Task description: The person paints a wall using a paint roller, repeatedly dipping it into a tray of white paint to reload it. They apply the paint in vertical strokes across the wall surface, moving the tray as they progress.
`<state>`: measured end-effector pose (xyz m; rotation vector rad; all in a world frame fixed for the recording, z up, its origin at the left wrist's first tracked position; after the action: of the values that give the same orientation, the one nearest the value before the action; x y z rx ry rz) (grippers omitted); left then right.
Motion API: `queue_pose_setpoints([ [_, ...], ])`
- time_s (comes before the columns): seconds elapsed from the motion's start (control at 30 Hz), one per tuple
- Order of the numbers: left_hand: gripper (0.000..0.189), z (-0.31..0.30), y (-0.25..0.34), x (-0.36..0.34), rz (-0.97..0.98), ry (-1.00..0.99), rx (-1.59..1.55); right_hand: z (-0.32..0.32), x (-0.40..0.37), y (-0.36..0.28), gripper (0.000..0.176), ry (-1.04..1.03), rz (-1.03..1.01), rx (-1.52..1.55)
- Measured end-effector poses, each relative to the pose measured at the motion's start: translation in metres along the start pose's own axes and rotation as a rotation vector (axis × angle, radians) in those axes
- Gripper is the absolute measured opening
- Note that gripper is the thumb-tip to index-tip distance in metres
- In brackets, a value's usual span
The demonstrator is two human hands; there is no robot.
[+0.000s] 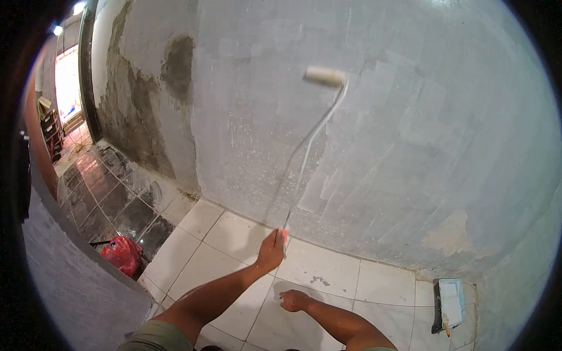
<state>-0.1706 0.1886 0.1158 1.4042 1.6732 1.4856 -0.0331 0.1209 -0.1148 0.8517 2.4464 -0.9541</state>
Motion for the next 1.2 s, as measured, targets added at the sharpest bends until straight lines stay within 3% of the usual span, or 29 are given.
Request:
queue_pose_setpoints([
  [0.03,0.038,0.002,-0.016,-0.018,0.079,0.061,0.085,0.001,-0.004,0.000,0.045,-0.020,0.008,-0.008],
  [0.2,0.037,0.004,-0.105,-0.095,0.015,-0.018,0.133,0.017,-0.010,0.013,0.045,-0.035,0.026,-0.058],
  [0.27,0.037,0.011,-0.129,-0.103,-0.145,-0.115,0.161,0.024,-0.009,0.018,0.050,-0.052,0.036,-0.084],
  [0.5,0.039,0.012,0.036,-0.007,0.047,-0.074,-0.034,0.015,-0.002,0.008,0.047,-0.113,0.055,-0.096],
  [0.6,0.038,0.019,0.057,0.016,0.069,-0.033,-0.068,-0.003,0.001,0.006,0.047,-0.026,-0.013,-0.010],
  [0.67,0.038,0.027,0.035,0.010,0.082,-0.005,-0.003,-0.028,0.003,0.016,0.047,0.135,-0.059,0.033],
  [0.8,0.038,0.032,-0.030,-0.052,0.029,0.002,0.079,-0.081,-0.029,0.049,0.054,0.301,0.073,0.077],
  [0.9,0.036,0.041,-0.113,-0.123,-0.094,-0.140,0.069,-0.079,-0.044,0.066,0.056,0.348,0.191,0.087],
  [1.0,0.036,0.033,-0.163,-0.166,-0.187,-0.217,0.120,-0.021,-0.039,0.070,0.058,0.124,0.108,0.120],
  [1.07,0.036,0.038,-0.162,-0.166,-0.248,-0.264,0.130,0.007,-0.039,0.057,0.058,0.021,0.101,0.161],
  [1.13,0.035,0.029,-0.119,-0.132,-0.191,-0.255,0.221,0.038,-0.034,0.042,0.054,-0.140,0.059,-0.011],
  [1.2,0.036,0.028,-0.057,-0.091,0.080,-0.056,0.107,0.034,-0.028,0.025,0.053,-0.149,0.038,0.007],
])
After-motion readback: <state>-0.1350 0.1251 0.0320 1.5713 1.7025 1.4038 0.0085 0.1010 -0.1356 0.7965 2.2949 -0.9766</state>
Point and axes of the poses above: each hand's wrist, its own x-axis towards the middle knuckle, its own z-axis out of the palm, y = z × x, the point moved 10 cm from there along x, towards the middle knuckle, and after that the axes turned 8 degrees about x, right-handed, at the moved point
